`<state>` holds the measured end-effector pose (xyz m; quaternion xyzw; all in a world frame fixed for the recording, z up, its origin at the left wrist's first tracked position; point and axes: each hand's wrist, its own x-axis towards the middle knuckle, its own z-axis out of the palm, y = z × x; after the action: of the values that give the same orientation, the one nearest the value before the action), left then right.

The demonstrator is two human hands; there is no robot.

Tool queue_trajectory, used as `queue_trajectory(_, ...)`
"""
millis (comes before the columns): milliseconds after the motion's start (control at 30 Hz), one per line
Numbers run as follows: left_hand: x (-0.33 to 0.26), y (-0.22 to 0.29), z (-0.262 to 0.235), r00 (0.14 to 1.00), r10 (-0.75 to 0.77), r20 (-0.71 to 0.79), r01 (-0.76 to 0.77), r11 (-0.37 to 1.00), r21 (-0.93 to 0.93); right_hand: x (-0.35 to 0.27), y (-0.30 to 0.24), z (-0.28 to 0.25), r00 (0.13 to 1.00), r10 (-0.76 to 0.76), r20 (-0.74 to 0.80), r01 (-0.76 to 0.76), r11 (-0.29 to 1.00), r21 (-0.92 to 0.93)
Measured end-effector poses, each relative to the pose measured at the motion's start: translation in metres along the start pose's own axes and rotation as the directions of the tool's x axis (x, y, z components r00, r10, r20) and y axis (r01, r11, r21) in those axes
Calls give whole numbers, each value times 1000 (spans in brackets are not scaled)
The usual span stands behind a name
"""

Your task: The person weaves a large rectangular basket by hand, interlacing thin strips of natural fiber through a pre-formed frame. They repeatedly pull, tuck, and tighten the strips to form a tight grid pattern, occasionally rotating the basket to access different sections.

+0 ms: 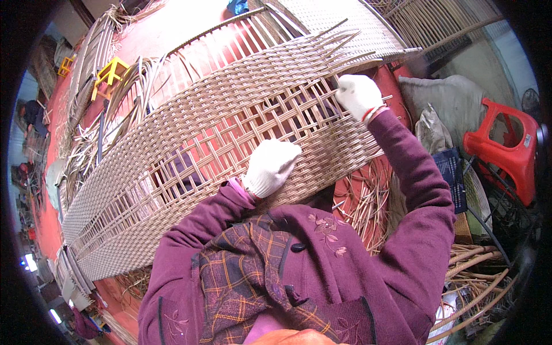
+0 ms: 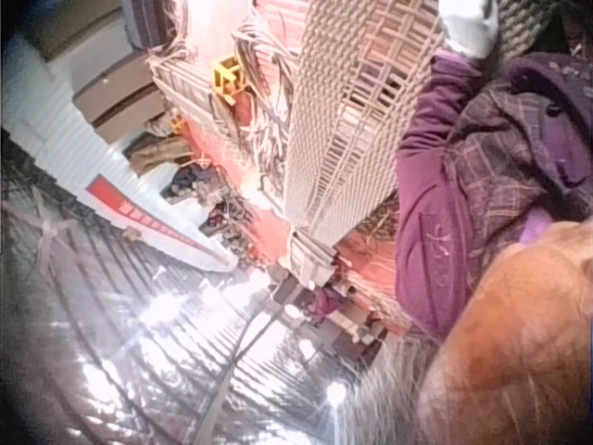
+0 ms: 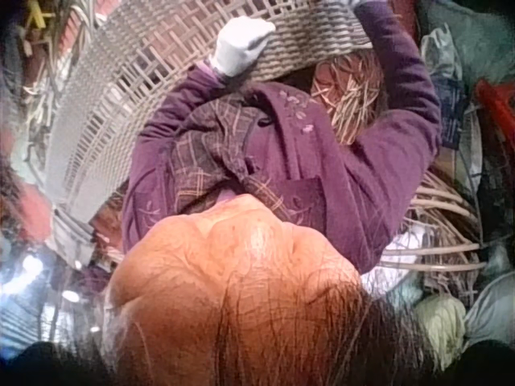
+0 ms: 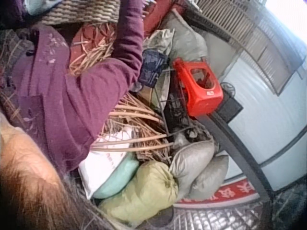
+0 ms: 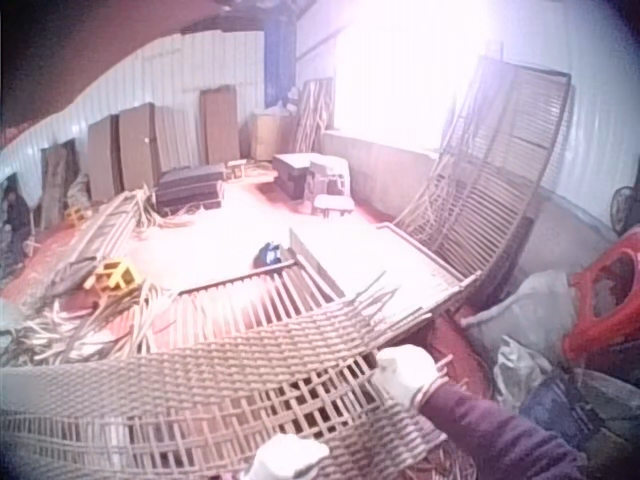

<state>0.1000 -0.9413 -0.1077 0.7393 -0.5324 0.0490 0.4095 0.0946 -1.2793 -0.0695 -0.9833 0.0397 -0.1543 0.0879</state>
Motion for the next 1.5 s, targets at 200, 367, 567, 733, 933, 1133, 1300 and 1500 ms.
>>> queue_trajectory(200, 43, 4, -5, 993, -64, -100, 53, 992, -116, -16, 33, -39, 980, 176, -90, -190, 967, -171)
queue_trajectory(367, 151, 3, 13, 975, 149, -167, -177, 969, -172, -33, -28, -98, 945, -234, -229, 209, 970, -127)
queue_trajectory(567, 172, -18, 31, 926, -261, 272, 376, 688, -621, -42, -29, -79, 900, 237, -365, -107, 934, 341)
queue_trajectory(733, 162, -37, 45, 970, 160, -182, -180, 979, -99, -34, -10, -10, 936, 353, 3, -336, 890, 309)
queue_trajectory(933, 164, -39, 68, 950, -313, 5, 258, 772, -580, -16, 15, 24, 977, 186, -105, -177, 980, 96)
queue_trajectory(1133, 153, -34, 75, 920, -390, -45, 295, 763, -575, -15, 16, 25, 987, 131, -93, -140, 984, -107)
queue_trajectory(1300, 153, -32, 77, 907, -412, -86, 314, 799, -514, -9, 1, 28, 972, 188, -139, -228, 894, -385)
queue_trajectory(1500, 157, -36, 73, 893, -423, -155, 414, 906, -89, -4, 35, 23, 945, 316, 88, -325, 867, 377)
